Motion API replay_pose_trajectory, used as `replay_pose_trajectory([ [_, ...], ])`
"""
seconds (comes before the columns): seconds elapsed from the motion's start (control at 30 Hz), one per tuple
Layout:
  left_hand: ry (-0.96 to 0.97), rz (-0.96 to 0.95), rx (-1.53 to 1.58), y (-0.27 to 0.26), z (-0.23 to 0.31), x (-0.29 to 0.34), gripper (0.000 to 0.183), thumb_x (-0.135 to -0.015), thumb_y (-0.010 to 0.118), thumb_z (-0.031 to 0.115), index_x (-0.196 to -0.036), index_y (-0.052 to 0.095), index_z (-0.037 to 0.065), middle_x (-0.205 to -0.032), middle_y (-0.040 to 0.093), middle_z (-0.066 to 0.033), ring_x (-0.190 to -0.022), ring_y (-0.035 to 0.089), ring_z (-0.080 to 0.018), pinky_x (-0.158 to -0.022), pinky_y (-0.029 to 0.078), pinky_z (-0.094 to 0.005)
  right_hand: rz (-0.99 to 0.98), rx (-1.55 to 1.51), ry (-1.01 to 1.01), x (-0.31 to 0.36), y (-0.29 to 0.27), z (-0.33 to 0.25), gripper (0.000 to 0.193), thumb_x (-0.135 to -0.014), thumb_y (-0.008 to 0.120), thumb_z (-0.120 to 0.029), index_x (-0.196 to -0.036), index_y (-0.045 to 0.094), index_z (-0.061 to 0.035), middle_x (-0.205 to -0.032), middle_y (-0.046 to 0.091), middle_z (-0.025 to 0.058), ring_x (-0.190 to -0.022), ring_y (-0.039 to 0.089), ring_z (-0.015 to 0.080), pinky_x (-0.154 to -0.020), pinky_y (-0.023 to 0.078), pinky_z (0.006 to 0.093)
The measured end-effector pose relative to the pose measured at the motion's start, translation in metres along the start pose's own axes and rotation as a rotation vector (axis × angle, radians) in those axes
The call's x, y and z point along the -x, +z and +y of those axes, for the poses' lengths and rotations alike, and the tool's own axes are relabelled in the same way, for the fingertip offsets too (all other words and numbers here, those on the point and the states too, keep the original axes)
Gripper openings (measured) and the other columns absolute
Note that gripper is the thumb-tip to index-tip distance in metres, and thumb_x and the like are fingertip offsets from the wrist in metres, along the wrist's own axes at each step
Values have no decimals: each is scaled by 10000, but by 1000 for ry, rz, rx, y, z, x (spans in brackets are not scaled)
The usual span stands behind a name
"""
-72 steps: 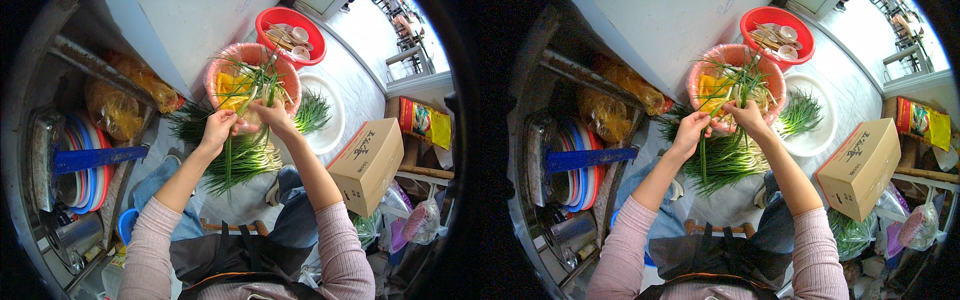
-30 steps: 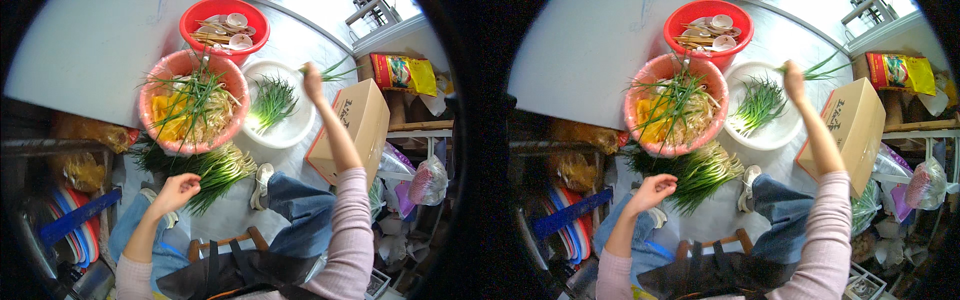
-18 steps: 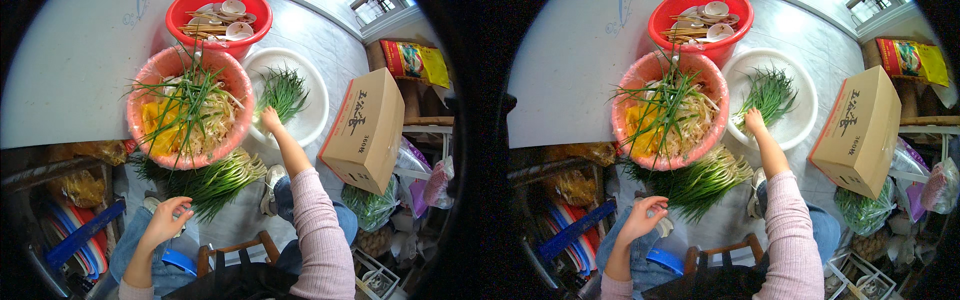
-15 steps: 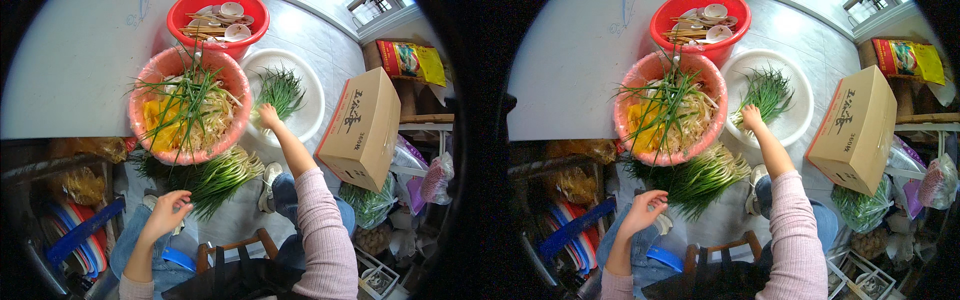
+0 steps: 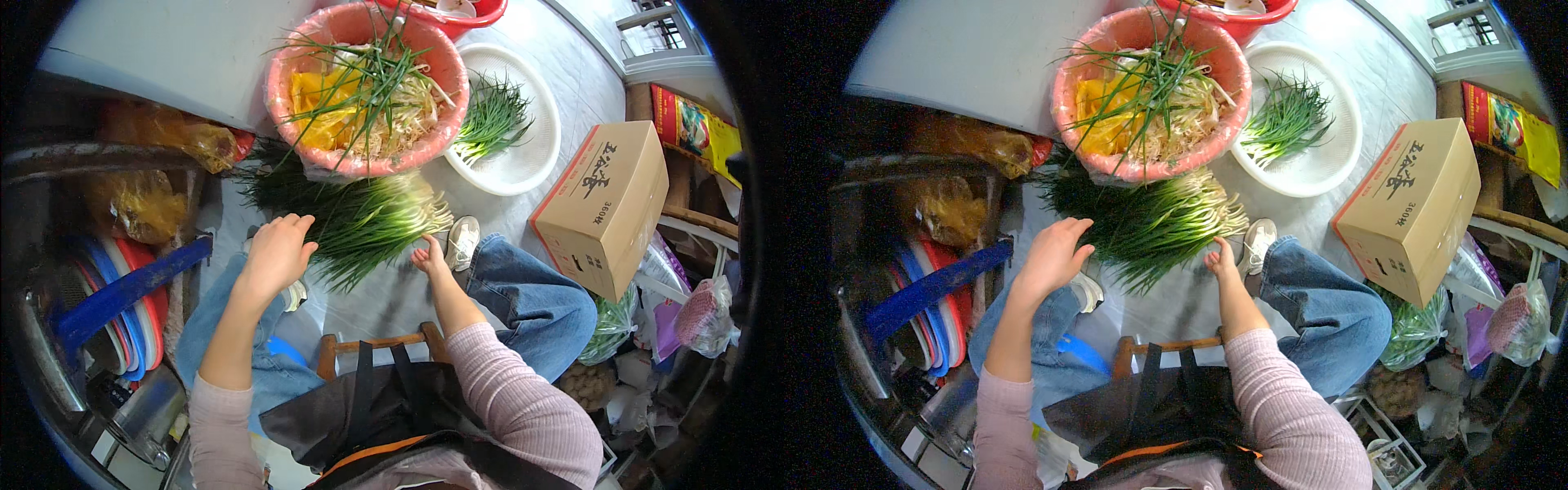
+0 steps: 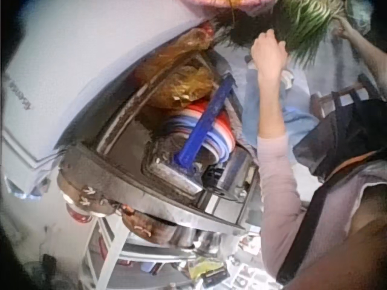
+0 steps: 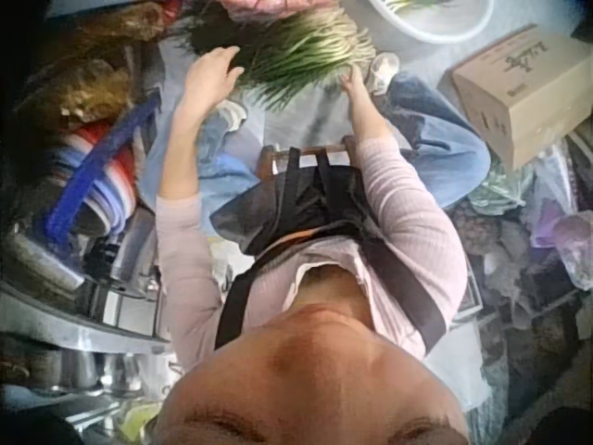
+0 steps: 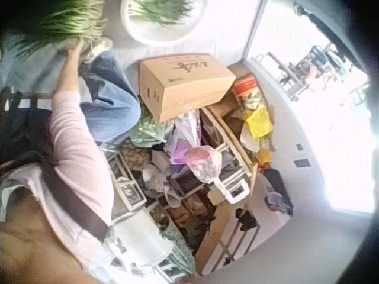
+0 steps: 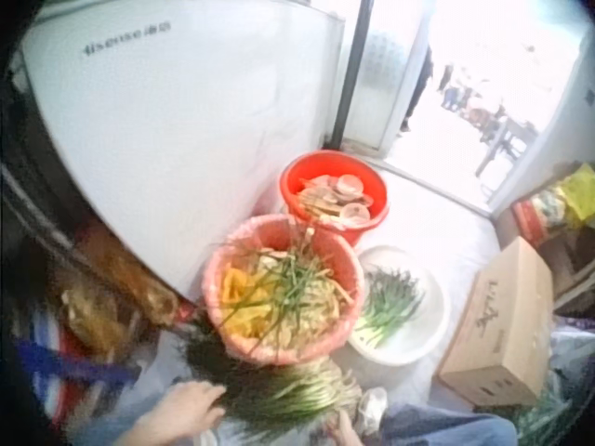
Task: The person sits and trims the root ends off green onions by hand, placing the trimmed pieces into a white bowl. The person briefly checks a phone on the counter before resuming trimming.
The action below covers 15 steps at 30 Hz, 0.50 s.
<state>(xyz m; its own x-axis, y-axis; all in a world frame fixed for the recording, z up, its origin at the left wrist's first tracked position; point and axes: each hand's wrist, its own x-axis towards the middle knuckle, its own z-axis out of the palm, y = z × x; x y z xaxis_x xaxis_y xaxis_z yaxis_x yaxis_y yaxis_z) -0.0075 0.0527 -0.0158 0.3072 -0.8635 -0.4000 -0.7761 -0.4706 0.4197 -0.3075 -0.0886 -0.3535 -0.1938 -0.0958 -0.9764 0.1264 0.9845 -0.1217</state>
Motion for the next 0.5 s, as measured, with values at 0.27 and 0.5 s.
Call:
replay_pose_trajectory([
  [0.27,-7,-64,58,-2,-1,5,398,-732,612,124,-1093,515,-14,-948,565,-163,-879,538,-337,-761,437,-395,-252,-216,-242,-25,50,-22,630,-652,669,-324,-1158,454,-16,-1144,522,167,-996,527,312,-880,409,439],
  [0.5,24,-77,41,1,5,3,406,-727,620,123,-1095,514,-10,-940,563,-157,-874,539,-331,-756,440,-389,-67,-213,-243,-10,69,-2,710,-597,799,-209,-1148,446,68,-1105,532,148,-931,530,247,-789,454,369],
])
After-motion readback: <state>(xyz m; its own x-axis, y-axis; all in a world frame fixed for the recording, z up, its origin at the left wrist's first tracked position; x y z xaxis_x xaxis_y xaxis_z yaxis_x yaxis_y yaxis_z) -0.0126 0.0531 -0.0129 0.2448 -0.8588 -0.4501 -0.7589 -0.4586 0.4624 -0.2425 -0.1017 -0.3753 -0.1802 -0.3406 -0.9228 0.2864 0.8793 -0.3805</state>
